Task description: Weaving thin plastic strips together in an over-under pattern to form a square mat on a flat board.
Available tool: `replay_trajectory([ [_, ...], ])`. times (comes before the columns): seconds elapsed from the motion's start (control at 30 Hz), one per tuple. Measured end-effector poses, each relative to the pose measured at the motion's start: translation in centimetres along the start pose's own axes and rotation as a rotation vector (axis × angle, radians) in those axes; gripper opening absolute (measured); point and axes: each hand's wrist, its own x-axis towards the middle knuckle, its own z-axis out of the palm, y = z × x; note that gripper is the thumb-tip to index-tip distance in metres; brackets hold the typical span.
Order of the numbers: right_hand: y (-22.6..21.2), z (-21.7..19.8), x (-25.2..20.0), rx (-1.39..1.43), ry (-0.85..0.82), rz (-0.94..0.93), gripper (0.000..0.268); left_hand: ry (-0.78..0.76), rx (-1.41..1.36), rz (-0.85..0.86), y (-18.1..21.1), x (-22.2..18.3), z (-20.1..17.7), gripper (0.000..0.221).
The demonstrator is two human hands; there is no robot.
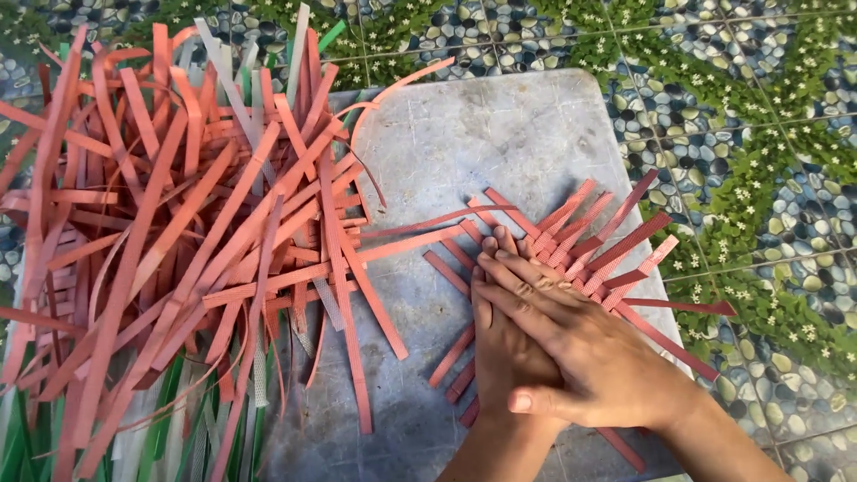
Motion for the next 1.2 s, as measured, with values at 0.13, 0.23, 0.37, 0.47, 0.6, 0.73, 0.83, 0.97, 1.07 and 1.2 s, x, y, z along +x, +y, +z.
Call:
replay_trajectory([
  [0.13, -1.0, 0.0, -0.5, 0.032, 0.045, 0.001, 0.082, 0.052, -0.060, 0.005, 0.2, 0.5, -1.5, 0.086],
  [0.23, -3.5, 0.8, -2.5, -0.060, 0.255, 0.010, 0.074, 0.088, -0.124, 0.008, 0.4, 0.2, -3.1, 0.085],
  [0.37, -7.5, 2.5, -4.7, -0.110, 0.820, 0.109, 0.081, 0.033, -0.382, -0.003, -0.7, 0.4, -5.4, 0.104],
  [0.47, -9.1, 3.7, -6.5, -0.062, 1.136, 0.244, 0.087, -0.038, -0.683, 0.038, -1.9, 0.1, -7.7, 0.128],
  [0.6, -9.5, 4.4, -8.6, -0.004, 1.149, 0.492, 0.082, 0.000, -0.739, 0.120, -4.3, -1.1, -10.1, 0.145],
  [0.73, -6.9, 3.9, -10.5, -0.113, 1.221, 0.481, 0.052, -0.063, -0.815, 0.078, -7.6, -4.3, -13.7, 0.145],
  [0.83, -4.5, 1.8, -11.1, 0.090, 1.407, 0.588, 0.026, -0.183, -0.800, -0.043, -9.1, -6.7, -14.4, 0.110],
  [0.97, -3.5, -0.5, -9.6, 0.296, 1.043, 0.914, 0.028, -0.353, -0.774, -0.138, -9.7, -6.8, -13.8, 0.091],
  [1.07, -3.3, -0.7, -8.3, 0.311, 0.738, 1.118, 0.040, -0.411, -0.761, -0.128, -9.6, -6.0, -12.1, 0.080],
  [1.2, -1.7, 0.4, -9.0, 0.189, 0.622, 1.221, 0.025, -0.430, -0.783, -0.177, -9.5, -3.8, -12.4, 0.051],
])
